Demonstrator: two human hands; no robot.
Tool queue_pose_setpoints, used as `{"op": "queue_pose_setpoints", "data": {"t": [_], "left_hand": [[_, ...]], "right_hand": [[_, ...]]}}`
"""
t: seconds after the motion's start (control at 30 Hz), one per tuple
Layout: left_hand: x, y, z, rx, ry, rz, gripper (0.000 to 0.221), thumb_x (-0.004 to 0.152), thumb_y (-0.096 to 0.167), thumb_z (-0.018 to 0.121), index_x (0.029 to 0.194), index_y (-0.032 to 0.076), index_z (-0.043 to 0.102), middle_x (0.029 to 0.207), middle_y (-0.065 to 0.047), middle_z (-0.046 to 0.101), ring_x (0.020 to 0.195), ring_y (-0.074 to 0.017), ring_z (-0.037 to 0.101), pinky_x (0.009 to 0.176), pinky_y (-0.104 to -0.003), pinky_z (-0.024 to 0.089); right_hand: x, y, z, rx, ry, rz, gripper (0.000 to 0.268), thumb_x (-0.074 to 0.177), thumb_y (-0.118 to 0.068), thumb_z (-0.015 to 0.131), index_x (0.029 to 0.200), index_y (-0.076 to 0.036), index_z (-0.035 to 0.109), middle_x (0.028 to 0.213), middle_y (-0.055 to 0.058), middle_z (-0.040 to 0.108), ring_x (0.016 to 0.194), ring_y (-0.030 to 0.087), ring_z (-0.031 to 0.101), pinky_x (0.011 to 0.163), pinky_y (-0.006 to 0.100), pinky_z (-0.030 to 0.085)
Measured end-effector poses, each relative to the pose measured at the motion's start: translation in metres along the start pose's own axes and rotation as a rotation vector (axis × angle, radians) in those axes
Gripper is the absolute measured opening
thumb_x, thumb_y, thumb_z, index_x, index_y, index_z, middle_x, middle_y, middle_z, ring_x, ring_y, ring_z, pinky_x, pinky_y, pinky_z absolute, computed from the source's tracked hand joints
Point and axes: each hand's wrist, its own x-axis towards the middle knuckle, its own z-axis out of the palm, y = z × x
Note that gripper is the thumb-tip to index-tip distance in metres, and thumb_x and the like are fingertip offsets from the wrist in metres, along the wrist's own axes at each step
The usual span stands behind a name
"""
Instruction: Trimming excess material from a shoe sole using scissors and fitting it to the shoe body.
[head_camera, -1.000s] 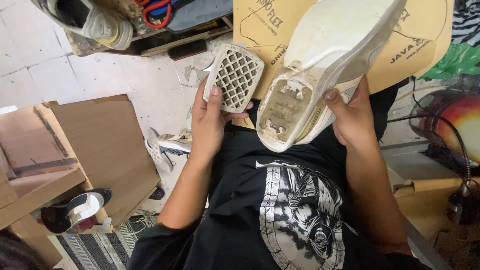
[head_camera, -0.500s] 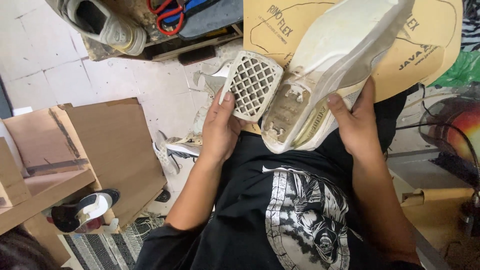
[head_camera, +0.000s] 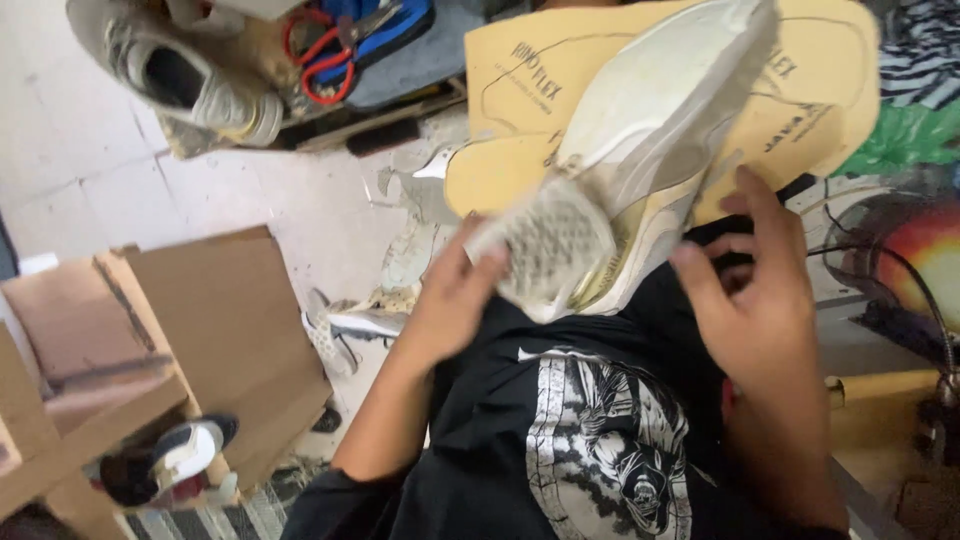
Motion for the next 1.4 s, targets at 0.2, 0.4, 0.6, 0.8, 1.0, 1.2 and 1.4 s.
{"op": "queue_pose_setpoints", "data": {"t": [0.2, 0.4, 0.6, 0.8, 1.0, 1.2, 1.4], "left_hand": [[-0.009, 0.033, 0.023, 0.524, -0.635, 0.417, 0.035, 0.092, 0.031, 0.032, 0.108, 0.004, 0.048, 0.092, -0.008, 0.056, 0.075, -0.0163, 0.058, 0.061, -0.025, 0.053], [0.013, 0.029, 0.011, 0.299, -0.229, 0.314, 0.035, 0.086, 0.037, 0.046, 0.105, 0.009, 0.053, 0.116, -0.007, 0.056, 0.090, -0.0168, 0.060, 0.079, -0.029, 0.050], [0.010, 0.037, 0.034, 0.623, -0.324, -0.138, 0.094, 0.060, 0.065, 0.047, 0.136, 0.018, 0.019, 0.138, -0.019, 0.016, 0.126, -0.0381, 0.021, 0.099, -0.048, 0.025], [0.002, 0.041, 0.050, 0.583, -0.197, -0.232, 0.091, 0.061, 0.046, 0.055, 0.135, 0.016, 0.012, 0.133, -0.014, 0.024, 0.123, -0.0328, 0.024, 0.093, -0.044, 0.032], [0.006, 0.014, 0.025, 0.265, -0.159, -0.017, 0.079, 0.065, 0.031, 0.065, 0.133, 0.012, 0.029, 0.132, -0.015, 0.037, 0.120, -0.0245, 0.039, 0.097, -0.033, 0.032], [-0.010, 0.006, -0.031, 0.156, -0.124, 0.222, 0.065, 0.076, 0.027, 0.063, 0.131, 0.010, 0.034, 0.137, -0.012, 0.036, 0.127, -0.0223, 0.035, 0.107, -0.034, 0.024], [-0.019, -0.040, -0.076, 0.120, 0.088, 0.096, 0.072, 0.077, 0.028, 0.059, 0.136, 0.009, 0.023, 0.144, -0.011, 0.021, 0.132, -0.0190, 0.020, 0.106, -0.032, 0.022]], "right_hand": [[-0.004, 0.009, -0.009, 0.158, -0.540, -0.345, 0.040, 0.069, -0.012, 0.066, 0.108, -0.014, 0.058, 0.092, -0.003, 0.066, 0.071, 0.007, 0.063, 0.058, 0.015, 0.053], [0.001, 0.074, -0.028, 0.231, -0.192, -0.128, 0.026, 0.069, -0.007, 0.069, 0.095, -0.005, 0.063, 0.088, 0.006, 0.066, 0.077, 0.012, 0.061, 0.071, 0.022, 0.048], [0.016, 0.100, -0.042, 1.490, -0.531, -0.080, 0.053, 0.082, -0.006, 0.057, 0.125, 0.008, 0.030, 0.087, 0.025, 0.059, 0.021, 0.012, 0.035, 0.020, 0.020, 0.030], [0.024, 0.082, -0.031, 1.982, -0.782, 0.183, 0.058, 0.088, 0.012, 0.063, 0.133, 0.013, 0.026, 0.130, 0.039, 0.033, 0.116, 0.059, 0.029, 0.084, 0.076, 0.027], [0.023, 0.067, -0.025, 1.562, -0.525, 0.174, 0.056, 0.075, -0.009, 0.066, 0.126, 0.000, 0.043, 0.115, 0.028, 0.054, 0.108, 0.048, 0.048, 0.079, 0.064, 0.043], [0.023, 0.075, -0.022, 1.761, -0.461, 0.161, 0.065, 0.074, 0.001, 0.065, 0.134, 0.004, 0.041, 0.127, 0.027, 0.049, 0.115, 0.045, 0.045, 0.079, 0.069, 0.039], [0.024, 0.055, -0.007, 1.831, -0.360, 0.240, 0.061, 0.076, 0.000, 0.062, 0.133, 0.003, 0.040, 0.132, 0.033, 0.041, 0.119, 0.049, 0.039, 0.086, 0.069, 0.032]]}}
